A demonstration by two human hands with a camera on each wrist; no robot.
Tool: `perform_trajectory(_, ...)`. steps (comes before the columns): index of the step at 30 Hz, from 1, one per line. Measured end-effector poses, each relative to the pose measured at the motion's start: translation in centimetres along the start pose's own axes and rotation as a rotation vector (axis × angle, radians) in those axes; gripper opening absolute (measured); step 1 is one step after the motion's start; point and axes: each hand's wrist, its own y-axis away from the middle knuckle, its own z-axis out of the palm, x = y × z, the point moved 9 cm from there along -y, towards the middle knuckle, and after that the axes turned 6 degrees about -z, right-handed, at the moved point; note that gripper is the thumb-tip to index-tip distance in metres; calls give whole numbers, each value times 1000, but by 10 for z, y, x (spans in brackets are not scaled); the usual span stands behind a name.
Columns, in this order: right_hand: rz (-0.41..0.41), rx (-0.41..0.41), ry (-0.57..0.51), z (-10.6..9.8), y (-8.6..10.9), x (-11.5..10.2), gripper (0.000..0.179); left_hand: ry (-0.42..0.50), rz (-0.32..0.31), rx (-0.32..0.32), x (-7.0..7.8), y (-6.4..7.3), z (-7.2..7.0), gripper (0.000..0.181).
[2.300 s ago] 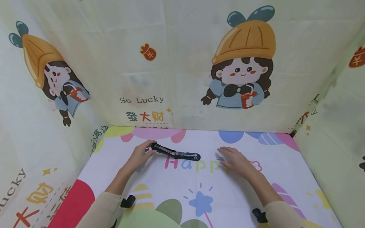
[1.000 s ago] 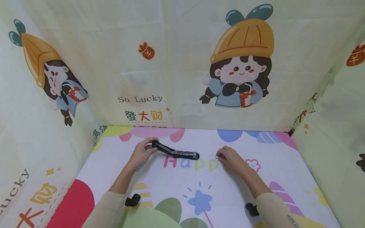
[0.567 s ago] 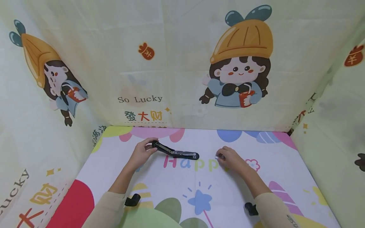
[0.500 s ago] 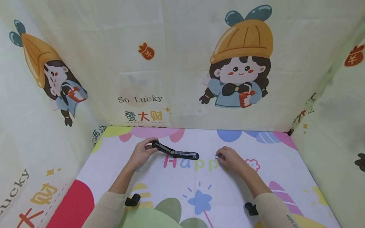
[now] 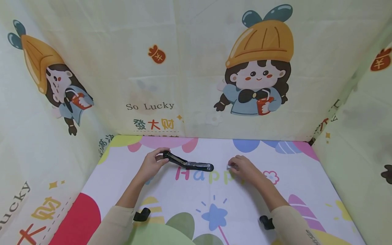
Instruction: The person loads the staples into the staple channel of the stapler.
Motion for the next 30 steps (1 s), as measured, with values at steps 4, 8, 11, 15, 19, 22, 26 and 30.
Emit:
perform_trajectory(4,-53,13,1,1,-6,-10,16,-4,-3,-3,0,0,0,46)
perform_trajectory(8,-95,32,0,3,-14,-19,17,-3,0,-10,-1,0,0,47)
perform_trajectory(11,-93,35,0,5,-20,-26,16,-6,2,-16,0,0,0,47)
perform_trajectory(15,-132,58,6,5,-31,-38,16,-16,1,-17,1,-1,0,46)
perform_trajectory(19,-147,58,-7,8,-41,-46,15,-27,8,-14,1,-2,1,45)
perform_trajectory(22,-134,33,-22,12,-49,-51,14,-36,10,-12,1,-3,1,45)
perform_trajectory(26,-126,-1,-36,18,-57,-58,12,-34,8,-13,1,-3,0,46)
perform_trajectory(30,-125,-24,-44,23,-64,-65,12,-37,0,-14,1,-2,0,46)
